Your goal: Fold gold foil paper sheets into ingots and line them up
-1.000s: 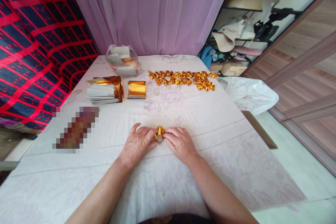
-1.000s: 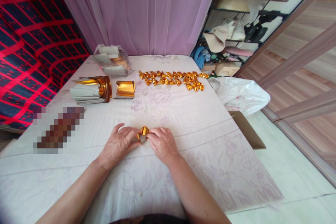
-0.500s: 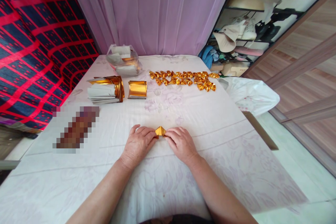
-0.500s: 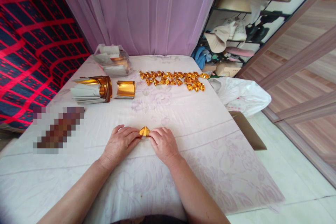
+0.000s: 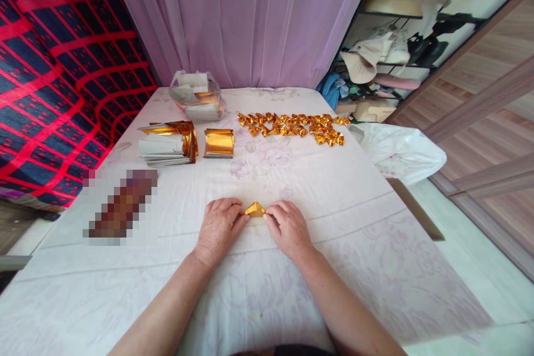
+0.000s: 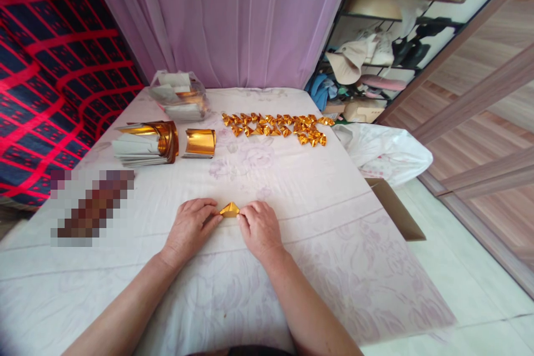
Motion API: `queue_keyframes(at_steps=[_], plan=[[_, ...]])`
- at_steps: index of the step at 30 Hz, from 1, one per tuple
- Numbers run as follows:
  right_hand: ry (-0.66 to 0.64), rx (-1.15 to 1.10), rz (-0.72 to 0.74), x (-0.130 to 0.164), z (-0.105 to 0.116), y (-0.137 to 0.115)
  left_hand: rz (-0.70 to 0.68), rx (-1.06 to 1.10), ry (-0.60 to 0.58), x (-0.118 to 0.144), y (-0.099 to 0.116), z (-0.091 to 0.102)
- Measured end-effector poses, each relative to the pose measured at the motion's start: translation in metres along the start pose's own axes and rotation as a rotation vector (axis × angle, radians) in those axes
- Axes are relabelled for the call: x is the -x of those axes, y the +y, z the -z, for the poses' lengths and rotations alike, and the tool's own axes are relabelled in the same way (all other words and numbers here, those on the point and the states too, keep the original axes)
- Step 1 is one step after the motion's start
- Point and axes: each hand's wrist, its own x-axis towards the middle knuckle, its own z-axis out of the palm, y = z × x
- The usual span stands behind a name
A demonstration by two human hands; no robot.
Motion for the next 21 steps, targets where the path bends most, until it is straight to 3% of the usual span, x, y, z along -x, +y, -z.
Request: queue_keyframes(at_steps=[21], plan=[[0.045, 0.117, -0.079, -0.005, -0.004, -0.004, 0.090, -0.039, 0.066, -0.005, 0.012, -0.006]])
